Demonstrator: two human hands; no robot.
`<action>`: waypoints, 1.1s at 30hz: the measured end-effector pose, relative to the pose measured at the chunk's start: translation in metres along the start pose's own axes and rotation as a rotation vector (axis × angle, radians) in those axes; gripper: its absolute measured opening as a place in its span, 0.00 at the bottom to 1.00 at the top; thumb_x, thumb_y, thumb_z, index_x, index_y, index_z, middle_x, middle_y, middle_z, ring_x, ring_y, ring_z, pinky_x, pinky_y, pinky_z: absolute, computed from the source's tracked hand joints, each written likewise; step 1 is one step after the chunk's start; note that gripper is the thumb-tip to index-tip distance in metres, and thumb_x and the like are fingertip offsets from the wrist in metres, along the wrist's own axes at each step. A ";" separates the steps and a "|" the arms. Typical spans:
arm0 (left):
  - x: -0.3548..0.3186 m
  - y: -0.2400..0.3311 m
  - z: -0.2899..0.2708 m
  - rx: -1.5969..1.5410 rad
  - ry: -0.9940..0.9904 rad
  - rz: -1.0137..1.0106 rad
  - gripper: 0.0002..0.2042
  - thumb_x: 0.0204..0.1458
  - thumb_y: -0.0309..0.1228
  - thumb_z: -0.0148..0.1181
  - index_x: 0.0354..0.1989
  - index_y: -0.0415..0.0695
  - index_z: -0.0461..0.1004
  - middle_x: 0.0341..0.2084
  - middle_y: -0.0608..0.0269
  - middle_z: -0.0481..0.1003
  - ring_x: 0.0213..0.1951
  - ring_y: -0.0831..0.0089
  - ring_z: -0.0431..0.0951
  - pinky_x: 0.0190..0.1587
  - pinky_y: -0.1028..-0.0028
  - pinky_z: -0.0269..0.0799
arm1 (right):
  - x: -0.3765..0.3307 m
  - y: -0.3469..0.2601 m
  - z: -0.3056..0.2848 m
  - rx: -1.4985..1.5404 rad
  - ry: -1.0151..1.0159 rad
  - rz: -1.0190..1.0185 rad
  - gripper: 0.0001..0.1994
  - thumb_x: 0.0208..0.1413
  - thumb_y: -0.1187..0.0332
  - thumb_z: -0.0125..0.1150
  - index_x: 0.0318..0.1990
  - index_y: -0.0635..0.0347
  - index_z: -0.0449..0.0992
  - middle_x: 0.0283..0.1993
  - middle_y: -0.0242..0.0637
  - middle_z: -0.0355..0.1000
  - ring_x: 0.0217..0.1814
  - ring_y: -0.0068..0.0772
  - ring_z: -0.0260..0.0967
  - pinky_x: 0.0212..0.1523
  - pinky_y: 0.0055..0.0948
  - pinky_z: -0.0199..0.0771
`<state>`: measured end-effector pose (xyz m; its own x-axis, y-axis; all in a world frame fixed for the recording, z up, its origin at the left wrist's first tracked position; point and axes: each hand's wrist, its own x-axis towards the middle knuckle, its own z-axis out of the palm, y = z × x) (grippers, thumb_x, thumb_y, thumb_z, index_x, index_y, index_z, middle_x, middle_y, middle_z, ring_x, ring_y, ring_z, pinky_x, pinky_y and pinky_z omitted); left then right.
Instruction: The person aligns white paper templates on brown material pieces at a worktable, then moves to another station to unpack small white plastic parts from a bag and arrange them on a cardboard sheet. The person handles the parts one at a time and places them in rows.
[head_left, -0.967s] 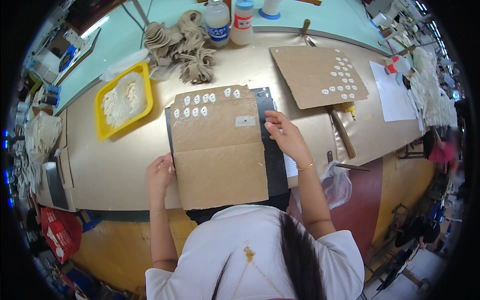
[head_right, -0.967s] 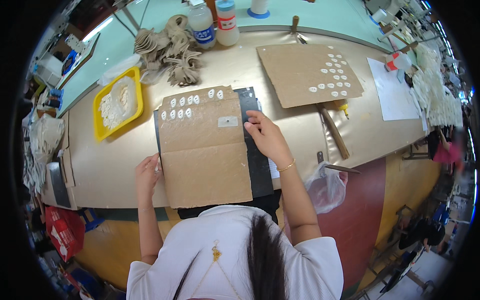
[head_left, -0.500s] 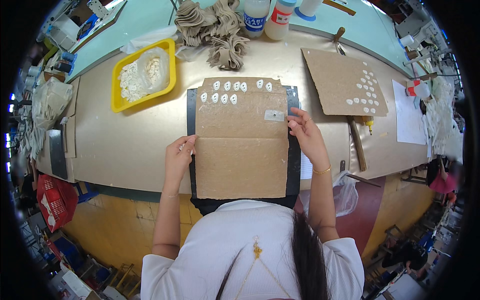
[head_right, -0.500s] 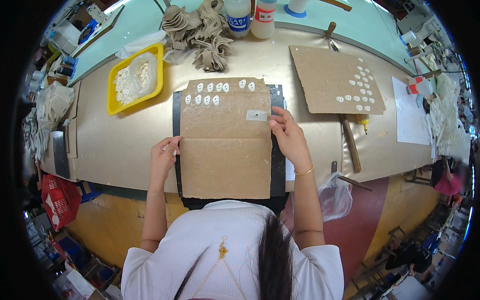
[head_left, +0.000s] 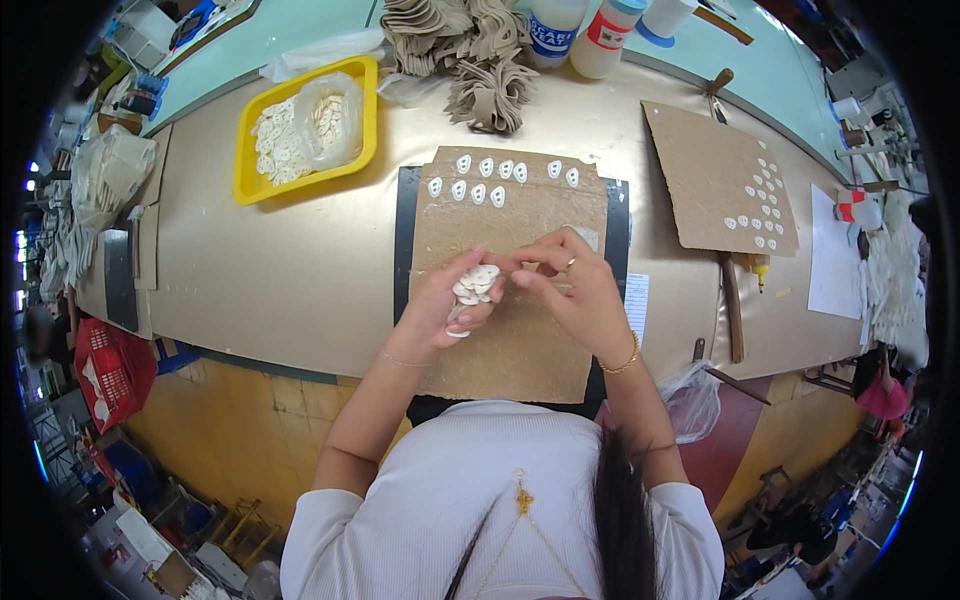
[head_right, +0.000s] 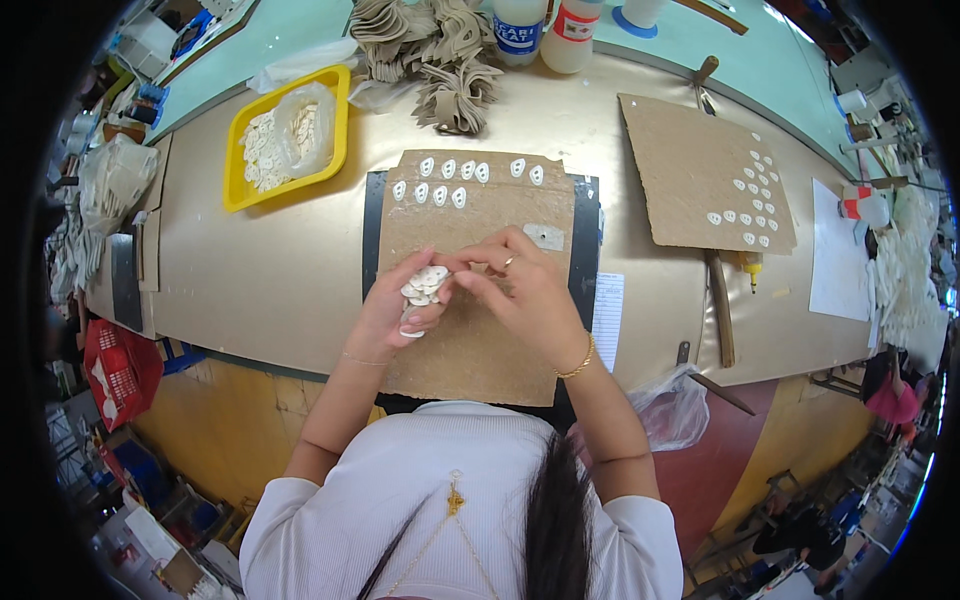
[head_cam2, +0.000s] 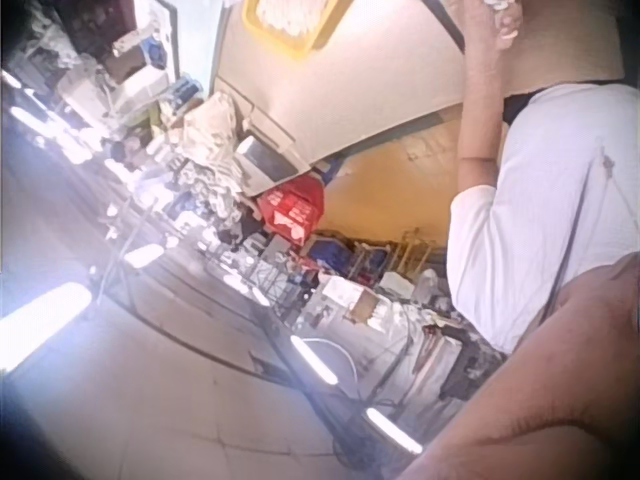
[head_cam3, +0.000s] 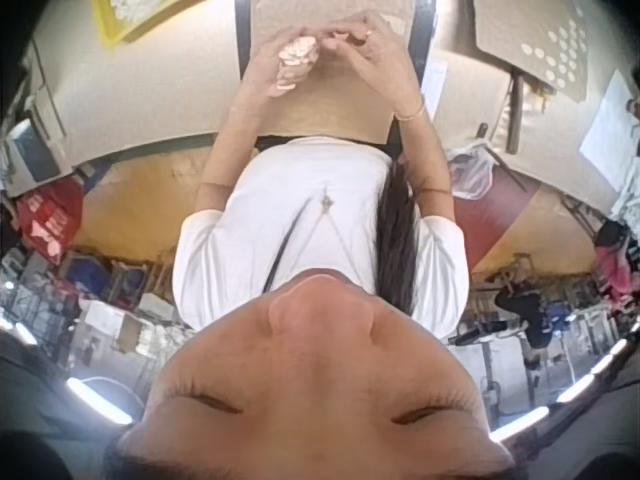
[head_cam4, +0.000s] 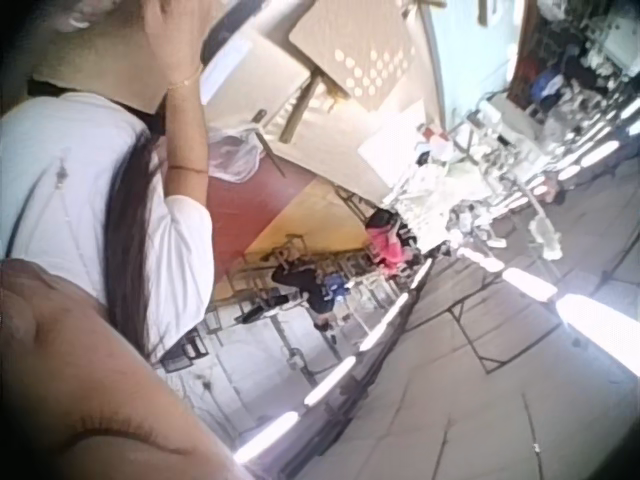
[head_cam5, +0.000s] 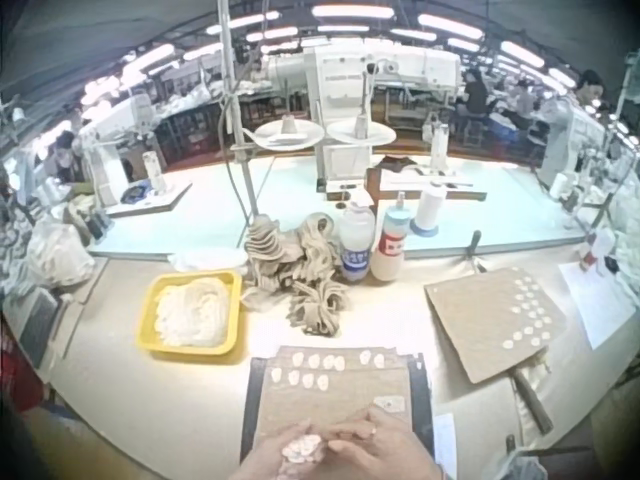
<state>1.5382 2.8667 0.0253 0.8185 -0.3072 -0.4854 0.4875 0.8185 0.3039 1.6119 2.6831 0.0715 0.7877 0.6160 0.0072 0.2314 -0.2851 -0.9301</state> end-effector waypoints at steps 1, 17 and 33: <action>0.001 -0.001 0.002 -0.027 -0.007 -0.021 0.19 0.66 0.40 0.41 0.42 0.35 0.72 0.21 0.59 0.72 0.08 0.82 0.60 0.06 0.84 0.50 | 0.003 -0.001 0.004 0.011 -0.017 0.004 0.13 0.53 0.67 0.66 0.45 0.60 0.79 0.40 0.37 0.68 0.36 0.30 0.72 0.38 0.27 0.75; 0.010 -0.011 0.003 0.118 0.038 0.021 0.24 0.66 0.51 0.39 0.35 0.40 0.71 0.20 0.60 0.73 0.07 0.81 0.61 0.06 0.83 0.47 | 0.019 0.007 0.010 -0.309 -0.054 -0.186 0.09 0.46 0.73 0.69 0.37 0.60 0.81 0.41 0.36 0.67 0.35 0.34 0.68 0.37 0.30 0.72; 0.009 -0.010 -0.008 -0.044 -0.072 -0.053 0.20 0.66 0.41 0.42 0.38 0.35 0.73 0.20 0.57 0.73 0.07 0.79 0.60 0.05 0.82 0.49 | 0.010 0.012 0.005 -0.335 0.071 -0.452 0.10 0.42 0.71 0.69 0.36 0.54 0.82 0.29 0.30 0.73 0.29 0.32 0.68 0.31 0.27 0.69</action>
<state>1.5378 2.8595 0.0115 0.8124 -0.3837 -0.4391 0.5182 0.8204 0.2418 1.6198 2.6893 0.0591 0.6018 0.6836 0.4128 0.7139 -0.2289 -0.6617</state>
